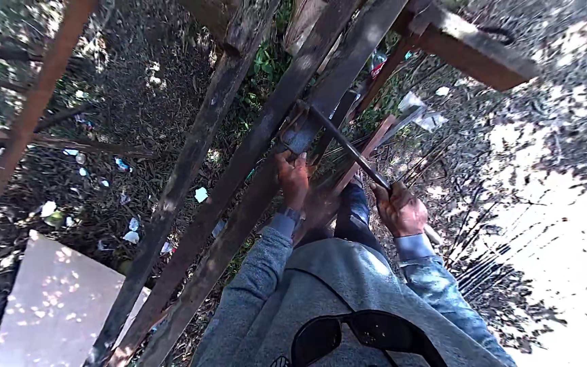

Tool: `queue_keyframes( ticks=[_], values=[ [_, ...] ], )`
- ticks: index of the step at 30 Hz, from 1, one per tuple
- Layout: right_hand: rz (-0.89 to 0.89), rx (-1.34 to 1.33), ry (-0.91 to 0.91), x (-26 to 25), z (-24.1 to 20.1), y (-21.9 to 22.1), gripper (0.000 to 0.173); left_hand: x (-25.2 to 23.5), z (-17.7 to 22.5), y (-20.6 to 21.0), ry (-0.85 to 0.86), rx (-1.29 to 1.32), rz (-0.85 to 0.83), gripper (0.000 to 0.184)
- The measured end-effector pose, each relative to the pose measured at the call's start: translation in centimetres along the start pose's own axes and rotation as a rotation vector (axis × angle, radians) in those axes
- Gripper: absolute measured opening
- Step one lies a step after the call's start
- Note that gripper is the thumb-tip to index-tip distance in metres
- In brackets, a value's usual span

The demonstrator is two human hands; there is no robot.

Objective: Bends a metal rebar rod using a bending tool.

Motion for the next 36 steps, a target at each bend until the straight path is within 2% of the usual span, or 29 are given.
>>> queue_keyframes(
  ticks=[3, 9, 14, 18, 22, 30, 33, 36],
  values=[
    [-0.101, -0.06, -0.002, -1.6, 1.8, -0.6, 0.076, -0.2, -0.2, 0.3, -0.032, 0.063, 0.0, 0.054],
    [-0.153, -0.026, -0.012, -1.9, 7.4, -1.9, 0.077, -1.0, 0.2, 1.4, -0.109, 0.112, 0.094, 0.053],
    [-0.227, -0.071, -0.014, -1.2, 11.3, -2.4, 0.077, -0.7, 0.7, 1.7, -0.038, 0.141, 0.084, 0.049],
    [-0.246, -0.1, -0.033, -2.4, 11.8, -3.8, 0.07, -0.3, 0.7, 2.1, -0.071, 0.235, 0.063, 0.047],
    [-0.309, -0.061, -0.01, -5.6, 12.1, -5.5, 0.07, -0.2, 1.1, 3.0, -0.096, 0.229, 0.115, 0.047],
    [-0.332, -0.011, -0.117, -9.4, 13.0, -6.8, 0.068, 0.0, 1.3, 3.1, -0.103, 0.251, 0.138, 0.045],
    [-0.364, -0.029, -0.148, -9.1, 12.8, -7.0, 0.066, 0.4, 1.5, 2.7, -0.126, 0.234, 0.122, 0.046],
    [-0.399, -0.097, -0.139, -6.6, 12.6, -5.5, 0.065, 1.0, 1.8, 2.2, -0.14, 0.232, 0.108, 0.04]
  ],
)
Point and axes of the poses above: each hand's wrist, its own x-axis away from the middle knuckle, its own y-axis out of the palm, z = x × y, the point moved 2 cm from there along -x, towards the middle knuckle, and after that the axes turned 1 degree about z, right-handed, at the moved point
